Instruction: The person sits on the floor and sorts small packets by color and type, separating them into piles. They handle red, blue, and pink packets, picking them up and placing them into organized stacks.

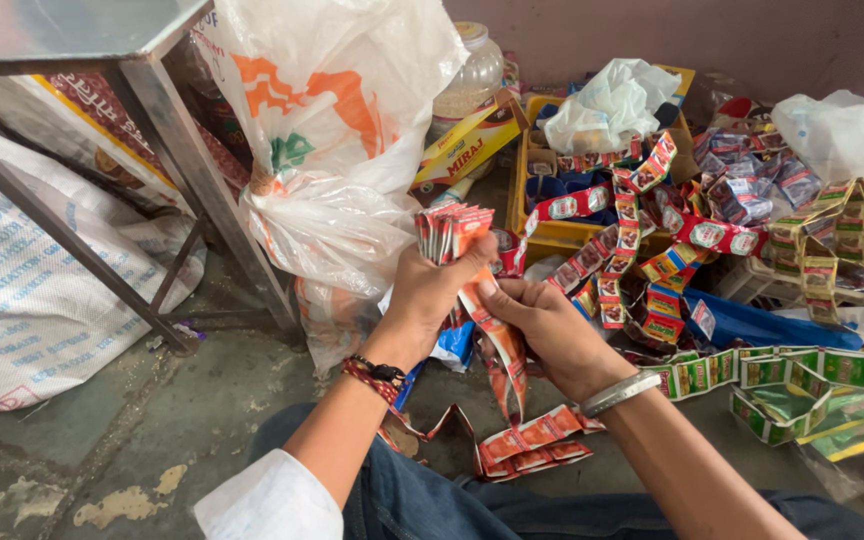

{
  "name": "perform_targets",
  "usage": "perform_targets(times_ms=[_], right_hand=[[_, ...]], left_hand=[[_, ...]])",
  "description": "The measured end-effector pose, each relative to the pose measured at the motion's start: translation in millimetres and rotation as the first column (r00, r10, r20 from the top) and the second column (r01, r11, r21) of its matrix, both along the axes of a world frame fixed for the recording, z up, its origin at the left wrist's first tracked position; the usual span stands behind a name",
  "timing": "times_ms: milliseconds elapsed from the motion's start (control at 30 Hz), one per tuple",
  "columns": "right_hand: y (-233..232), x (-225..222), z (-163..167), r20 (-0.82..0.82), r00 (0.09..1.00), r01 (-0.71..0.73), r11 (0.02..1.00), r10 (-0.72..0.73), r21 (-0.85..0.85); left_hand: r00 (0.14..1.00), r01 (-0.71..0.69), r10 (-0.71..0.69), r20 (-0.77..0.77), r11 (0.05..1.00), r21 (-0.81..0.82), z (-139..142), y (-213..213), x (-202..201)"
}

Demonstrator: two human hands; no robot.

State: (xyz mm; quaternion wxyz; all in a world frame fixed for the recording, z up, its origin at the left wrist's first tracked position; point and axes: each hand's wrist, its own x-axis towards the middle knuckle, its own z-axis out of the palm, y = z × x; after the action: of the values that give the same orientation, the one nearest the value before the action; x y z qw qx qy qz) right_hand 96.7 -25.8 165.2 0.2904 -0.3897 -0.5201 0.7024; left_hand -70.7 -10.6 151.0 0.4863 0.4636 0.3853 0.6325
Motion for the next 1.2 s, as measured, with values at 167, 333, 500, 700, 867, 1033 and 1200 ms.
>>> perform_targets(times_ms=[167, 333, 500, 700, 867, 1033, 1200], right_hand=[[-1.1, 2.8, -8.1, -0.290, 0.945, -0.170, 0.984, 0.147, -0.053], [-3.4, 5.1, -1.9, -0.185, 0.978, -0.130, 0.975, 0.096, -0.180], [0.0, 3.3, 3.5, -0.185, 0.979, -0.103, 0.991, 0.086, -0.085], [6.6, 2.7, 0.6, -0.202, 0.979, -0.017, 1.000, 0.014, -0.016], [8.5, 16.2, 2.9, -0.243, 0.947, 0.210, 0.977, -0.211, -0.029], [25.8, 25.7, 1.7, -0.598, 0.696, 0.408, 0.904, -0.398, -0.128], [36.6, 25.2, -11.3, -0.788, 0.493, 0.468, 0.876, -0.369, -0.118]], left_hand=[[0.959, 0.103, -0.078, 0.272, 0.992, -0.077, 0.8, -0.8, -0.5], [0.902, 0.248, -0.200, 0.384, 0.965, -0.081, 5.8, -1.5, -4.0], [0.799, 0.191, -0.105, 0.592, 0.978, -0.086, 4.2, 10.2, 3.1], [0.764, -0.043, 0.104, 0.636, 0.993, -0.112, 2.6, 25.9, 12.1], [0.903, -0.173, 0.176, 0.391, 0.984, -0.043, 17.7, 28.4, -20.8], [0.969, 0.064, -0.080, -0.233, 0.995, -0.077, -7.8, -4.1, -12.8], [0.908, 0.350, -0.280, -0.311, 0.916, 0.196, -35.1, -20.0, 30.2]])
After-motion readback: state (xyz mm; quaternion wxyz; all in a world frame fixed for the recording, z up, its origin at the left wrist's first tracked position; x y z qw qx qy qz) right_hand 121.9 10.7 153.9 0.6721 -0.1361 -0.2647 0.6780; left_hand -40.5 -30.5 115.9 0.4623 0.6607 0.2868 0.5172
